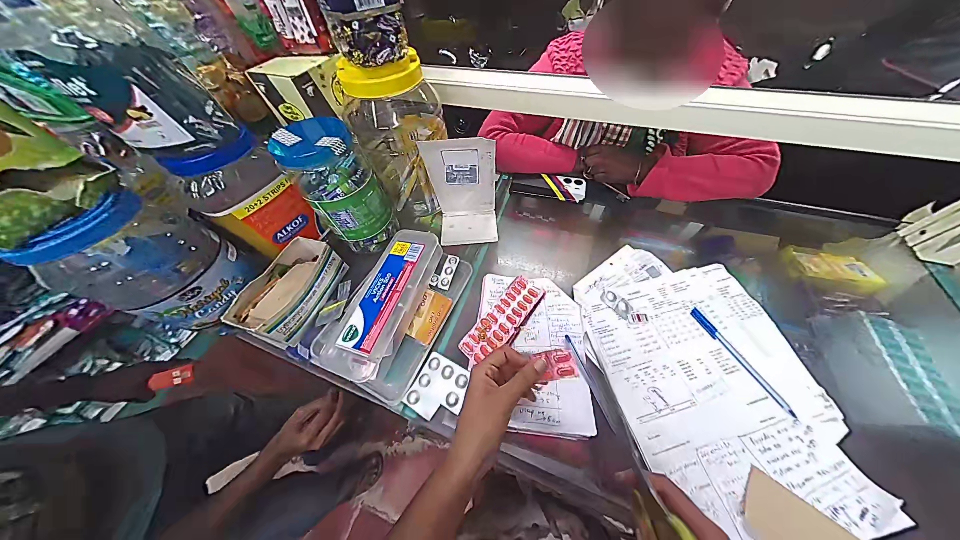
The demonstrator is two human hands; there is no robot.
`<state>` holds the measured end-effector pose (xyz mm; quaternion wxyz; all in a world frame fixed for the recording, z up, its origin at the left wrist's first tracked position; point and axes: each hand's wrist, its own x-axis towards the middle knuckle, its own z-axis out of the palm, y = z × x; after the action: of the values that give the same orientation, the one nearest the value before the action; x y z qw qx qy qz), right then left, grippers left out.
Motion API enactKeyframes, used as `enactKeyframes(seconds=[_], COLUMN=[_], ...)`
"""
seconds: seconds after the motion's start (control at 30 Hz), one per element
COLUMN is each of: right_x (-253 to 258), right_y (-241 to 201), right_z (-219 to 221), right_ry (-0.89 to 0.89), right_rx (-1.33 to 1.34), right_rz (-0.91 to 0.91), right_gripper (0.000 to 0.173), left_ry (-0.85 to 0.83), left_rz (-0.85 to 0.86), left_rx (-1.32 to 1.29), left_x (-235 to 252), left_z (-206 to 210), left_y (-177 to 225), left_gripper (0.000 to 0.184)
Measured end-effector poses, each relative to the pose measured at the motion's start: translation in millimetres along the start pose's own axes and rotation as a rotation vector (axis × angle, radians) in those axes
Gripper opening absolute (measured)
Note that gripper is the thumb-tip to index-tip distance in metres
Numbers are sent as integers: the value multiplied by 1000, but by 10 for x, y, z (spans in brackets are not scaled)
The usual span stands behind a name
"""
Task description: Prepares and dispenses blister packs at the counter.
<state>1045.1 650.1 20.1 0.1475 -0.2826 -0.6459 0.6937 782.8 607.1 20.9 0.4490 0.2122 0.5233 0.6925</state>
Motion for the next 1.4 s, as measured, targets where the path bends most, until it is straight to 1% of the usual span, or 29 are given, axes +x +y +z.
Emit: enactKeyframes(seconds=[0.03,0.07,0.17,0.2,0.23,0.3,0.4,0.47,0.63,0.87,1.03,1.1,1.17,1.27,1.3,1.33,1.4], right_x=[26,53,128,143,149,143,135,140,155,154,160,178,192,133,91,53,1], right_y=[-4,-14,-14,-15,-19,-31,-28,-10,12,30,-7,-2,6,-128,-218,-306,-407], right_z=[66,114,204,220,228,238,237,239,284,304,350,369,341,208,165,126,77], right_ry=[-13,-20,30,52,64,72,70,55,80,80,110,134,162,217,239,258,263], right_rx=[-18,-32,-50,-44,-37,-33,-33,-28,-38,11,33,27,-63,-366,-479,-592,-763], right_rz=[6,16,2,-2,4,22,28,21,-6,-32,-12,-7,0,-2,8,29,95], right_gripper=[75,72,48,41,38,37,44,44,38,39,27,25,31,52,54,52,44], left_ry=[-4,-7,-9,-10,-10,2,14,7,-6,-41,-51,-33,16,126,166,208,305], left_rz=[-33,-66,-154,-172,-185,-199,-199,-198,-192,-186,-183,-206,-242,-300,-311,-300,-202], left_rx=[-41,-94,-277,-331,-366,-405,-447,-455,-450,-500,-526,-566,-633,-738,-757,-753,-655], left_x=[-15,-33,-94,-103,-111,-131,-145,-147,-155,-166,-149,-114,-55,52,77,90,81], left_z=[42,88,191,206,215,230,262,276,274,254,242,265,276,253,237,221,216], left_y=[-8,-13,-31,-39,-45,-51,-56,-58,-51,-18,-55,-103,-142,-118,-98,-77,-29], left_gripper=[6,6,9,10,11,11,12,12,12,12,12,12,11,9,11,13,12])
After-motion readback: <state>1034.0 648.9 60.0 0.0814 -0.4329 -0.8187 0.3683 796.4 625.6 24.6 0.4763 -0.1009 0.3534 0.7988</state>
